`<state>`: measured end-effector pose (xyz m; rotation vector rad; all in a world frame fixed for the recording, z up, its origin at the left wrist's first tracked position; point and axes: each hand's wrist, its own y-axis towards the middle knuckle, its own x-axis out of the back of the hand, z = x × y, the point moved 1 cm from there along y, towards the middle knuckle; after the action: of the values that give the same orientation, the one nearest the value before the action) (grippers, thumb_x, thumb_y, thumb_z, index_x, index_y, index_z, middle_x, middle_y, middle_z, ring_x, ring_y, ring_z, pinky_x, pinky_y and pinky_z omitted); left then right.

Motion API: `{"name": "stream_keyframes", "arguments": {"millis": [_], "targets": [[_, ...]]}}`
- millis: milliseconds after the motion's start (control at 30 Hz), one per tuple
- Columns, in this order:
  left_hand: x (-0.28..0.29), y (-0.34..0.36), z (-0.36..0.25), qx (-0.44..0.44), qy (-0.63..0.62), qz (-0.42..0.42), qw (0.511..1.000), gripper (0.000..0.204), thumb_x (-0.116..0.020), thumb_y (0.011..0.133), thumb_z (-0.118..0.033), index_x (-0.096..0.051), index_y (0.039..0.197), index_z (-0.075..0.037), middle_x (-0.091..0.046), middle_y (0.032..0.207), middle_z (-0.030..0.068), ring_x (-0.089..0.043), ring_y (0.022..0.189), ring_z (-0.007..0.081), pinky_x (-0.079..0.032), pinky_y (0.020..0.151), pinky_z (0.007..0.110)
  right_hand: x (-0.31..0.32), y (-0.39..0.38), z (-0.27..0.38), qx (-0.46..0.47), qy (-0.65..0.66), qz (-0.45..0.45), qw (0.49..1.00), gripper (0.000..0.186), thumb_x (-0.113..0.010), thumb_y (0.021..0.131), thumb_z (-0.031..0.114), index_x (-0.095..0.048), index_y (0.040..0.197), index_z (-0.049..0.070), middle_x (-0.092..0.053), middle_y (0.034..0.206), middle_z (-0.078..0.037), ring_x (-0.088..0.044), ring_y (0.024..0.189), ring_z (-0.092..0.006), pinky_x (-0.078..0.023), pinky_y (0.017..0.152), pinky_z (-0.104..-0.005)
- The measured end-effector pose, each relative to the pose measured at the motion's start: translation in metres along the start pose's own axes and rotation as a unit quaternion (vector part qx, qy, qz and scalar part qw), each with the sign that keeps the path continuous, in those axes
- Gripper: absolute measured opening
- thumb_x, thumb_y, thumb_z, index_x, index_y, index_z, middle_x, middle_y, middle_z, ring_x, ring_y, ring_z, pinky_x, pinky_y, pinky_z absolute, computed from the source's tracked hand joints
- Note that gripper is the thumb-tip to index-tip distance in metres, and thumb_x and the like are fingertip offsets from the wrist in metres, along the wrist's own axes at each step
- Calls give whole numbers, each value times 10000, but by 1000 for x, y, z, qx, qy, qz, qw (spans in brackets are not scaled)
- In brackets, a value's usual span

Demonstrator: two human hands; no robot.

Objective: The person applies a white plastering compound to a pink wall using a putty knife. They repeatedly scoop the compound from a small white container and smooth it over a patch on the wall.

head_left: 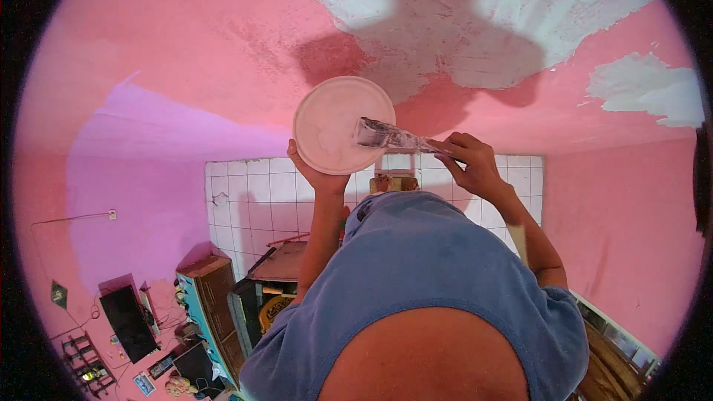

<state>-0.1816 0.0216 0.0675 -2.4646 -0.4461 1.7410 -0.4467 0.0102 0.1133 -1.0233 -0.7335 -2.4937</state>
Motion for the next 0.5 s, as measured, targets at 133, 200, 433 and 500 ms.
{"name": "stream_keyframes", "arguments": {"millis": [133, 200, 433, 500], "targets": [[-1, 1, -6, -48, 38, 15, 998, 655, -365, 840, -576, -343, 1339, -153, -326, 1381, 124, -356, 1229, 338, -337, 982, 544, 15, -6, -4, -10, -37, 33, 999, 326, -656, 748, 61, -633, 1068, 118, -561, 742, -69, -531, 643, -210, -438, 547, -319], [-2, -1, -10, -57, 36, 34, 997, 651, -362, 842, -575, -336, 1344, -161, -320, 1385, 120, -349, 1235, 338, -338, 980, 552, 23, -7, -5, -9, -55, 83, 995, 329, -595, 812, 148, -602, 1138, 193, -571, 776, -66, -570, 707, -232, -470, 583, -350], [-4, -1, -15, -107, 91, 9, 990, 686, -354, 824, -608, -320, 1354, -175, -316, 1384, 108, -337, 1249, 316, -315, 1005, 541, 59, -7, -5, -8, -77, 43, 996, 284, -666, 726, 25, -657, 1003, 85, -576, 733, -69, -544, 615, -201, -448, 517, -310], [-2, -4, -17, -104, 78, 33, 991, 679, -347, 828, -608, -320, 1355, -182, -313, 1386, 105, -334, 1251, 317, -314, 1006, 542, 61, 0, 1, -38, -22, 32, 999, 278, -654, 746, 62, -653, 1020, 109, -589, 761, -79, -566, 674, -215, -469, 564, -324]]}}
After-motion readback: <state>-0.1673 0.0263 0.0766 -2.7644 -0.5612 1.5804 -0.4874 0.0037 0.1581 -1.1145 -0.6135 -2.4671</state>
